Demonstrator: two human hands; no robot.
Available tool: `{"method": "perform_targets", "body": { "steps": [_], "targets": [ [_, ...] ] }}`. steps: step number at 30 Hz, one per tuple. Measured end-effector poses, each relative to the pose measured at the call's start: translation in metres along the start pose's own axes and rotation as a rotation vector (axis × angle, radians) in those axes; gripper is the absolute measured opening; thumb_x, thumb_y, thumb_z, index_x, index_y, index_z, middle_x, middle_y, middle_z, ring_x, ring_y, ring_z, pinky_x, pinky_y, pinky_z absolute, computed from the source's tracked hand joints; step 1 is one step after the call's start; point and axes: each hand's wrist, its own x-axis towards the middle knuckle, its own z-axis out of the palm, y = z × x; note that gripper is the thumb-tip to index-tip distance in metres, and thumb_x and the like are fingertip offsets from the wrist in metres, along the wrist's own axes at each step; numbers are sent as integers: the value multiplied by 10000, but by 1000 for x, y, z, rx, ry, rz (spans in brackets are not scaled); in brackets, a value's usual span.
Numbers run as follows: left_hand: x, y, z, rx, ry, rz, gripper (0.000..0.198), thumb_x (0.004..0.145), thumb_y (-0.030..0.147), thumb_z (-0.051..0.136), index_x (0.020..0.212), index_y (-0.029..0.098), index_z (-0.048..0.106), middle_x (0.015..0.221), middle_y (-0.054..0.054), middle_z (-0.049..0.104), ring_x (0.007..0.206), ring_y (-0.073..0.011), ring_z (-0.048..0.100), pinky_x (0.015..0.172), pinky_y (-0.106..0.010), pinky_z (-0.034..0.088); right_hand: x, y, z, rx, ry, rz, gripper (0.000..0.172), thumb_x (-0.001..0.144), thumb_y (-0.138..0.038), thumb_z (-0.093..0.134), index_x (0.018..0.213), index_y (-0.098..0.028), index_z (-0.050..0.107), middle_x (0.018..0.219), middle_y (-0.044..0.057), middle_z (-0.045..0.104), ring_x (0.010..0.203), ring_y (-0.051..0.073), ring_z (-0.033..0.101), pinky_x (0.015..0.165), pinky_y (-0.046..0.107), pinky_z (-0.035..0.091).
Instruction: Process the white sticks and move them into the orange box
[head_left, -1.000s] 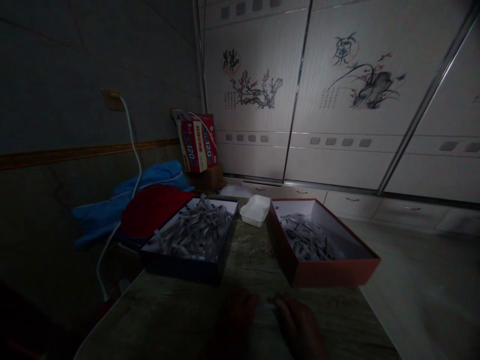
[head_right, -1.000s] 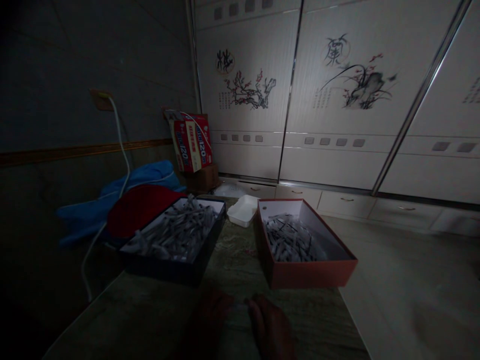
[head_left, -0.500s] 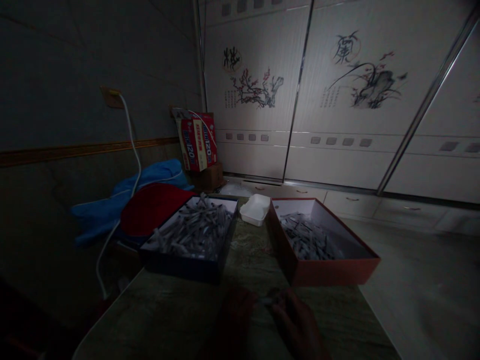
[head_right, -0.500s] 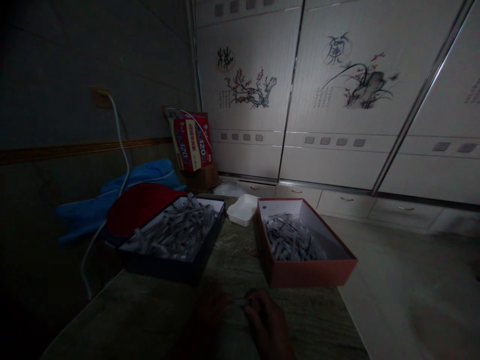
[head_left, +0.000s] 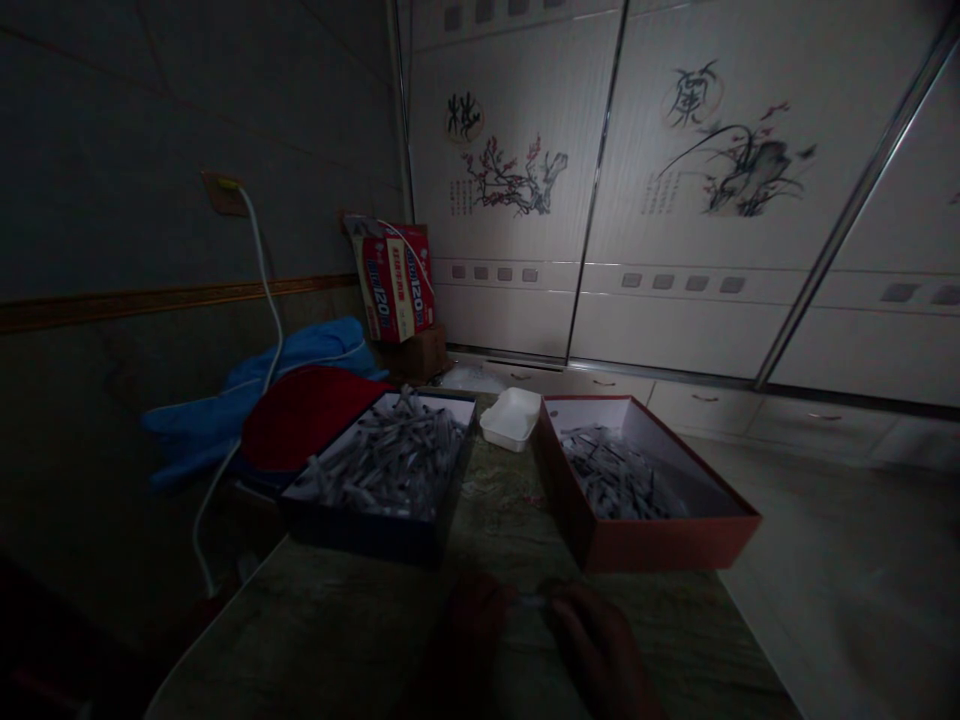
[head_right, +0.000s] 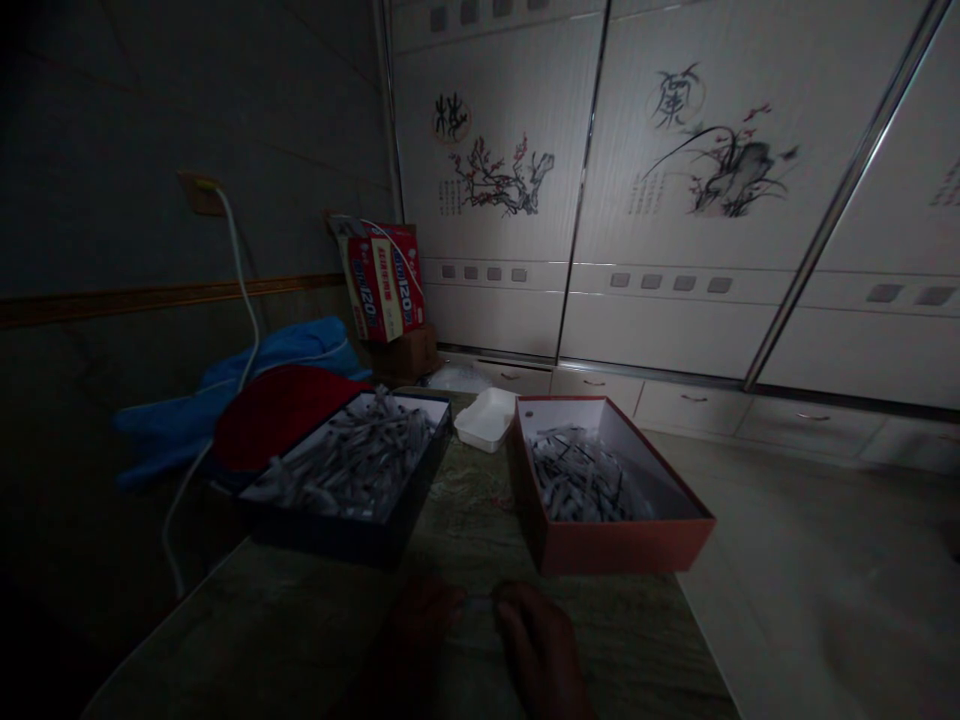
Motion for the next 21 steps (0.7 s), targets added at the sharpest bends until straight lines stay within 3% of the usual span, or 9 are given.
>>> {"method": "perform_targets", "body": {
  "steps": [5, 11, 15, 18, 21],
  "targets": [
    [0, 0, 0, 24, -14, -18, 269, 880, 297, 509, 1127, 201, 550, 1179, -80, 570, 959, -199, 589, 808, -409, 509, 1, 1, 0, 34, 11, 20, 292, 834, -432, 532, 959, -199, 656, 770, 29, 681, 709, 196, 643, 645, 263, 502],
    [0, 1, 2, 40, -19, -31, 274, 876, 300, 516, 1129, 201, 549, 1180, -80, 569, 960, -201, 589, 808, -411, 508, -4, 12, 3, -82, 166, 15, 341, 821, -502, 519, 889, -224, 706, 902, 78, 718, 855, 242, 654, 782, 331, 506],
    [0, 0, 1, 42, -21, -34, 268, 879, 300, 511, 1125, 205, 552, 1182, -80, 569, 959, -199, 588, 809, -409, 508, -1, 4, 1, 10, 52, -26, 285, 849, -444, 510, 900, -207, 660, 829, 52, 700, 768, 200, 649, 708, 282, 510],
    [0, -1, 0, 43, -21, -36, 251, 886, 298, 496, 1114, 216, 560, 1189, -79, 568, 958, -192, 586, 815, -402, 507, 1, -2, 0, 18, 43, -2, 281, 838, -454, 523, 883, -207, 649, 720, 21, 669, 675, 181, 631, 620, 247, 501],
    [-1, 0, 0, 44, -21, -37, 249, 886, 301, 497, 1112, 219, 561, 1190, -79, 567, 958, -191, 586, 816, -401, 506, 1, 1, 0, -6, 65, -6, 342, 841, -494, 484, 746, -219, 662, 700, 35, 677, 673, 200, 631, 634, 276, 512]
  ]
}}
